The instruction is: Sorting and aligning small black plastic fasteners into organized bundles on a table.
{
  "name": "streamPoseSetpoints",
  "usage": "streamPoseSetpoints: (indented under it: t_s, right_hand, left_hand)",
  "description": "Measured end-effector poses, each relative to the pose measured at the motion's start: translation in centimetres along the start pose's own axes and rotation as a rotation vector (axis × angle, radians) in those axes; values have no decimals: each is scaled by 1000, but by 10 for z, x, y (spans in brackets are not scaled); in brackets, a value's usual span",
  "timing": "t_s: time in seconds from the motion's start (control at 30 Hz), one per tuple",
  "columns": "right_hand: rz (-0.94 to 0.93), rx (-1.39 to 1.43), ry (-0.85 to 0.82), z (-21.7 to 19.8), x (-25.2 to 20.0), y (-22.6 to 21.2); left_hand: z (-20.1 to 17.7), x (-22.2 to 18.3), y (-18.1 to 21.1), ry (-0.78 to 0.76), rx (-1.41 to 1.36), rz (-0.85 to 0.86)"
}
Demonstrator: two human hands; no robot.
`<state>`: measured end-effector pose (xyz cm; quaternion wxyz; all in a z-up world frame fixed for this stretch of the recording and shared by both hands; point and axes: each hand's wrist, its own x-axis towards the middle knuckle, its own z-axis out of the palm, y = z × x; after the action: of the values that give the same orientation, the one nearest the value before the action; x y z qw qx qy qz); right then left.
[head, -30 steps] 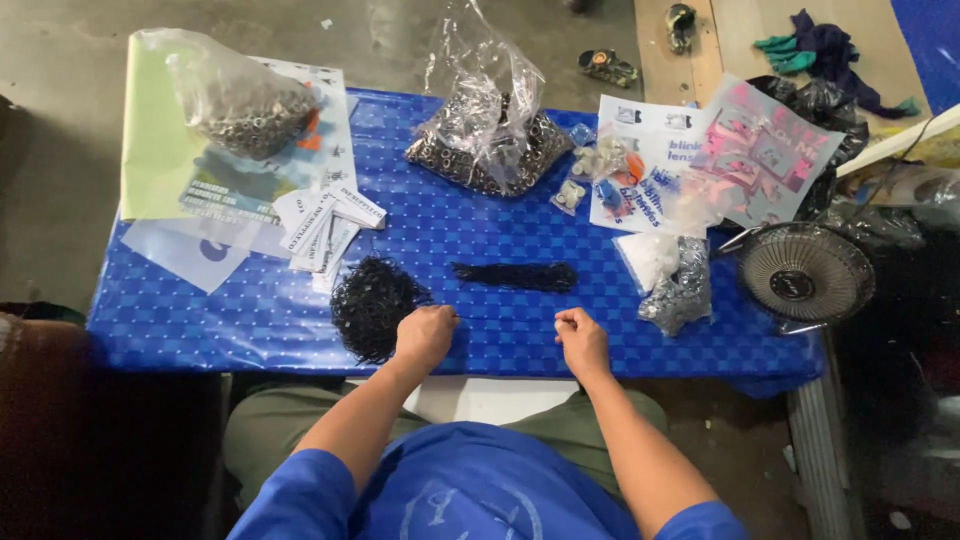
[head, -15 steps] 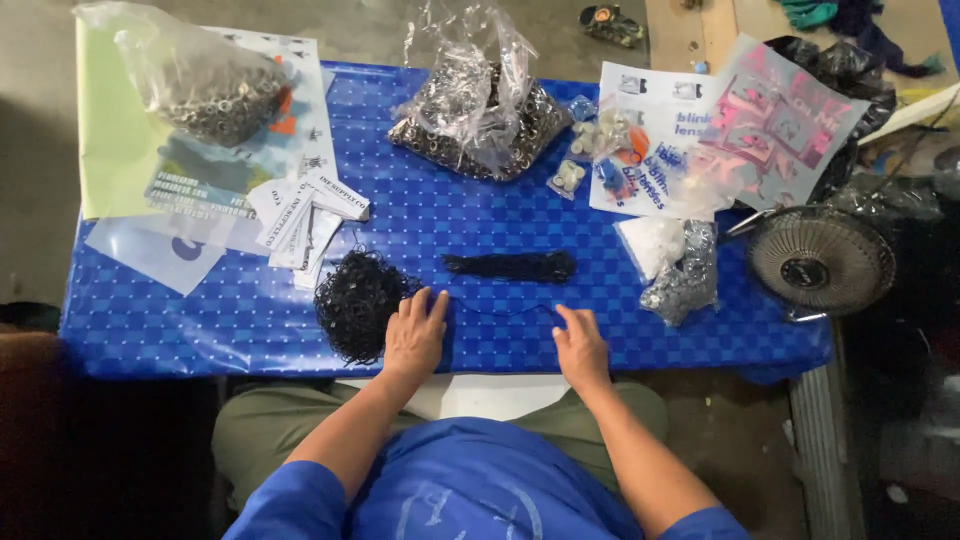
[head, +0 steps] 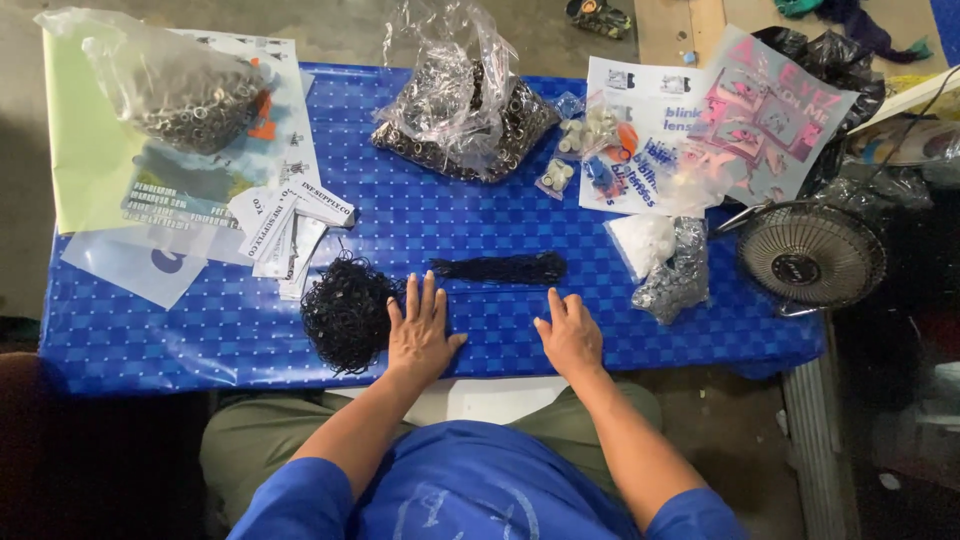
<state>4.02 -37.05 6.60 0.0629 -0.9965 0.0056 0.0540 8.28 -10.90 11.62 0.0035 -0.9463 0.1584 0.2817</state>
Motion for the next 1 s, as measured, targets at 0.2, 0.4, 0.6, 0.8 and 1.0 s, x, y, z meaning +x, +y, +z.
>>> streamPoseSetpoints:
  t_s: [0.2, 0.4, 0.6, 0.8, 1.0]
  right_hand:
    - [43, -34, -79, 8, 9, 4]
    - [39, -14, -84, 7, 8, 4]
    - [47, 12, -90, -1, 1, 1]
    - [45, -43, -131, 9, 7, 4]
    - [78, -15, -211, 6, 19, 2]
  left_hand:
    - [3, 16, 8, 14, -34, -42]
    - [16, 21, 10, 44, -129, -56]
    - [16, 12, 8, 114, -161, -10]
    - [61, 38, 12, 212, -47, 227]
    - [14, 26, 12, 116, -114, 122]
